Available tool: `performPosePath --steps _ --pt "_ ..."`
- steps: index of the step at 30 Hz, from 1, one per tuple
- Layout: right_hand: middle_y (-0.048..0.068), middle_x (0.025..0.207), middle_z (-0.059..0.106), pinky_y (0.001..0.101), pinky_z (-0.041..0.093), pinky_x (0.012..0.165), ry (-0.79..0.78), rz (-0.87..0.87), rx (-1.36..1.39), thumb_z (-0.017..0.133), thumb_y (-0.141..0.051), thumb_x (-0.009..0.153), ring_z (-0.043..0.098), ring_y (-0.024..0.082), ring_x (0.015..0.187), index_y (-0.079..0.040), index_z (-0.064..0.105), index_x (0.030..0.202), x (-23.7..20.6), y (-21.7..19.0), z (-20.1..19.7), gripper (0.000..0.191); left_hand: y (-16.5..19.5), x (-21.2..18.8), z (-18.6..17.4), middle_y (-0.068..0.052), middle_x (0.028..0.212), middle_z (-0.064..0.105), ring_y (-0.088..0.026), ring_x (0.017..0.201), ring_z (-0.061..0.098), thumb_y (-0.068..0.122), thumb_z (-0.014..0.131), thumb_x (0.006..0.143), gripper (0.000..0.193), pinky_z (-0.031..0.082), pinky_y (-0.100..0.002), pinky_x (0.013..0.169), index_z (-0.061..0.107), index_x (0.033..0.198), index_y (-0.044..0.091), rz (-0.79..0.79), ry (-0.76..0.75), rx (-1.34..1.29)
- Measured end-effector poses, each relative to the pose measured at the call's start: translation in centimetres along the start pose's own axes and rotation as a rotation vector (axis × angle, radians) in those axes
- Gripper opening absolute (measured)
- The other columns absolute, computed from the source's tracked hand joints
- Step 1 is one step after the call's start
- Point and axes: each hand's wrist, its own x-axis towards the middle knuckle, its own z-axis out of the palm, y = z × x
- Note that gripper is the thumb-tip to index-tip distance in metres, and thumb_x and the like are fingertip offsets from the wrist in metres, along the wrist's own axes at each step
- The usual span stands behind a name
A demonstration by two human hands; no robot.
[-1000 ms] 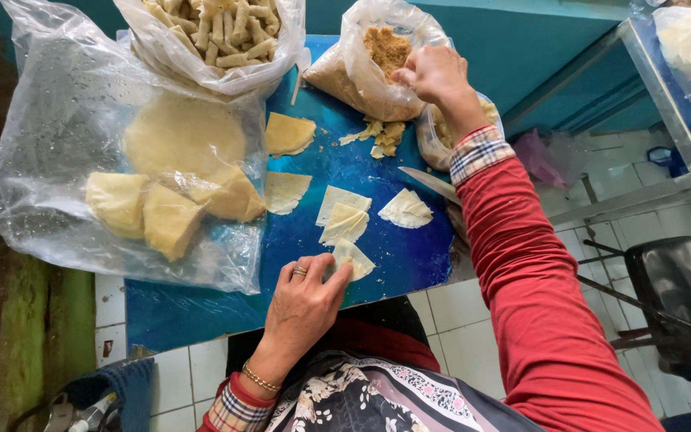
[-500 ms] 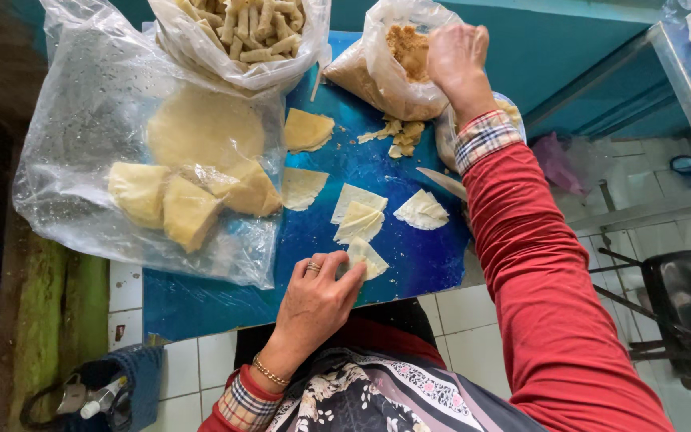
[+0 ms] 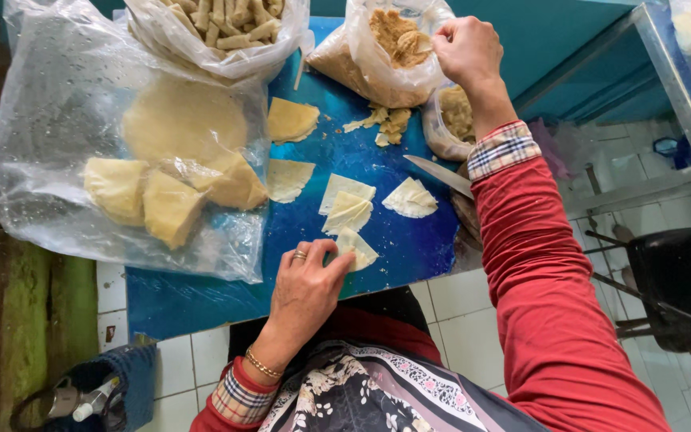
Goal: The person sits at a small food-prep table and folds square dough wrappers around a portion of filling, pinching the edges closed by hand and setting the folded pastries on the table. They repeatedly take filling from a container, place it on a wrapper, fold the wrapper over, and press the seams shut, working through a stack of cut wrappers.
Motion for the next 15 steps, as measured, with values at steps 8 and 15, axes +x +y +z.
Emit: performPosePath --steps 8,15 --pt "0.011 0.083 0.075 0.0442 0.057 0.072 0.063 -0.022 0.101 0.072 -0.030 0.087 0.073 0.033 0.079 -0.018 0.081 0.091 -1.2 0.1 0.0 0.016 0.0 -0.1 0.4 -0.004 0.100 0.061 -0.025 0.093 0.059 0.012 0.073 0.086 0.018 0.044 -0.040 0.080 0.072 0.104 0.015 -0.002 0.032 0.003" --pt "0.012 0.085 0.075 0.0444 0.056 0.070 0.099 -0.067 0.053 0.073 -0.030 0.089 0.072 0.034 0.079 -0.017 0.083 0.092 -1.6 0.7 0.6 0.017 -0.3 -0.1 0.7 -0.004 0.100 0.061 -0.026 0.094 0.060 0.010 0.072 0.084 0.020 0.044 -0.041 0.079 0.072 0.103 0.016 -0.016 0.021 -0.015"
